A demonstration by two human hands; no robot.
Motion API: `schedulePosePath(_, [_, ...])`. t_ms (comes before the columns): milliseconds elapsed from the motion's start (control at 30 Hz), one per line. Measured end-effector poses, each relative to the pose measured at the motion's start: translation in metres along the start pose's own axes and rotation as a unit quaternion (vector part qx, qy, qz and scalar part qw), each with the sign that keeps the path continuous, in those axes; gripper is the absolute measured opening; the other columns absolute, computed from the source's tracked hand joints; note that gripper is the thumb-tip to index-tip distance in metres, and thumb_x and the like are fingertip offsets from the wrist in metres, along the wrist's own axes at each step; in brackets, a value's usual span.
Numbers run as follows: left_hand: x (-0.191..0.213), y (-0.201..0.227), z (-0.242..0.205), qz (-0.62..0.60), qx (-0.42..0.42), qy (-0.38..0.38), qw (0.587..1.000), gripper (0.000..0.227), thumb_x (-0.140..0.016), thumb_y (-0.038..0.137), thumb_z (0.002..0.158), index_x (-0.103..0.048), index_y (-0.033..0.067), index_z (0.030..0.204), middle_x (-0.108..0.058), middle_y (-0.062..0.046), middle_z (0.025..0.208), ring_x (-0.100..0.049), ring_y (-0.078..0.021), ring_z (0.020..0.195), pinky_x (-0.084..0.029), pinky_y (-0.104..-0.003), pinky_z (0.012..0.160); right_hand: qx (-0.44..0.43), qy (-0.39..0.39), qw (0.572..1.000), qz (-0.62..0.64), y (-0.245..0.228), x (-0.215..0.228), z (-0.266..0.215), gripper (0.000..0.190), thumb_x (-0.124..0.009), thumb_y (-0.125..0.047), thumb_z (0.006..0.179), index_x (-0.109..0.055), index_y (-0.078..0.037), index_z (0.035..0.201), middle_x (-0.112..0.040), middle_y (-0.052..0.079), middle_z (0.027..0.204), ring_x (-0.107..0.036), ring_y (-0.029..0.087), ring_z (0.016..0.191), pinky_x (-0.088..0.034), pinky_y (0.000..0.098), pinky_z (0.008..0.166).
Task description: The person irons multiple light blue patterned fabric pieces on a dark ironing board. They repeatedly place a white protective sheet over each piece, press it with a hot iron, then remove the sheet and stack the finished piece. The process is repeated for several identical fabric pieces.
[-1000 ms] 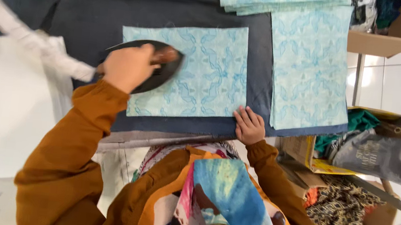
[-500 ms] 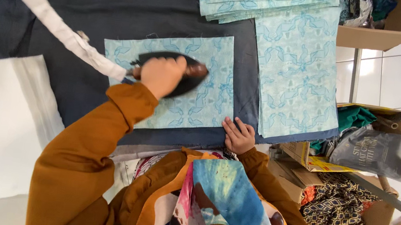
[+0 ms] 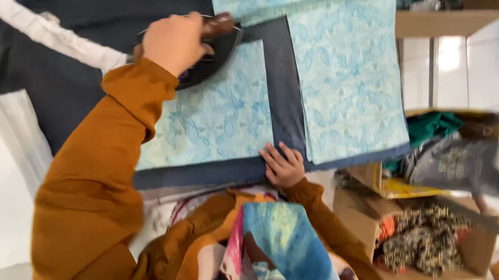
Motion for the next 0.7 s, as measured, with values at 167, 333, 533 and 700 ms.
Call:
schedulePosePath(167, [-0.061, 0.089, 0.006, 0.015, -0.066, -0.007, 0.998, 0.018, -0.074, 0.023, 0.092, -0.065, 0.0081, 0.099, -0.075, -0.017, 0.085, -0.074, -0.0366, 0.075, -0.057, -0.048, 0.064, -0.032, -0.078, 0.996, 0.010, -0.003, 0.013, -0.008, 0.043, -0.061, -0.020, 0.093, -0.070, -0.016, 0.135, -0.062, 0.002, 0.147, -0.053, 0.028, 0.135, -0.043, 0.0406, 0.098])
schedulePosePath(333, [-0.078, 0.083, 0.035, 0.009, 0.011, 0.027, 1.000, 0.012, -0.067, 0.018, 0.096, -0.066, 0.0085, 0.102, -0.075, -0.018, 0.088, -0.074, -0.0375, 0.077, -0.057, -0.050, 0.064, -0.053, -0.057, 0.997, 0.005, -0.012, 0.009, -0.020, 0.046, -0.062, -0.019, 0.091, -0.070, -0.015, 0.136, -0.062, 0.001, 0.146, -0.054, 0.027, 0.135, -0.042, 0.0413, 0.098])
schedulePosePath(533, [-0.033, 0.094, 0.014, -0.052, 0.017, -0.009, 0.998, 0.036, -0.078, 0.033, 0.079, -0.067, 0.0045, 0.098, -0.073, -0.022, 0.086, -0.072, -0.0412, 0.076, -0.057, -0.050, 0.064, -0.155, 0.006, 0.986, 0.063, 0.003, 0.030, -0.028, 0.033, -0.062, -0.015, 0.090, -0.073, -0.015, 0.121, -0.069, 0.006, 0.137, -0.058, 0.029, 0.130, -0.044, 0.0416, 0.102])
schedulePosePath(700, [-0.044, 0.170, -0.108, -0.035, -0.146, -0.139, 0.979, 0.017, -0.062, 0.021, 0.090, -0.065, 0.0055, 0.095, -0.073, -0.016, 0.076, -0.074, -0.0333, 0.068, -0.056, -0.047, 0.057, -0.268, 0.192, 0.944, -0.011, 0.027, 0.098, -0.043, 0.021, -0.056, -0.008, 0.095, -0.069, 0.000, 0.109, -0.073, 0.017, 0.116, -0.059, 0.035, 0.114, -0.044, 0.0480, 0.106])
Point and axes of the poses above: each hand's wrist, its own z-axis towards the middle knuckle, its own x-axis out of the back of the hand, y = z × x, the point moved 2 cm from there along z, towards the middle knuckle
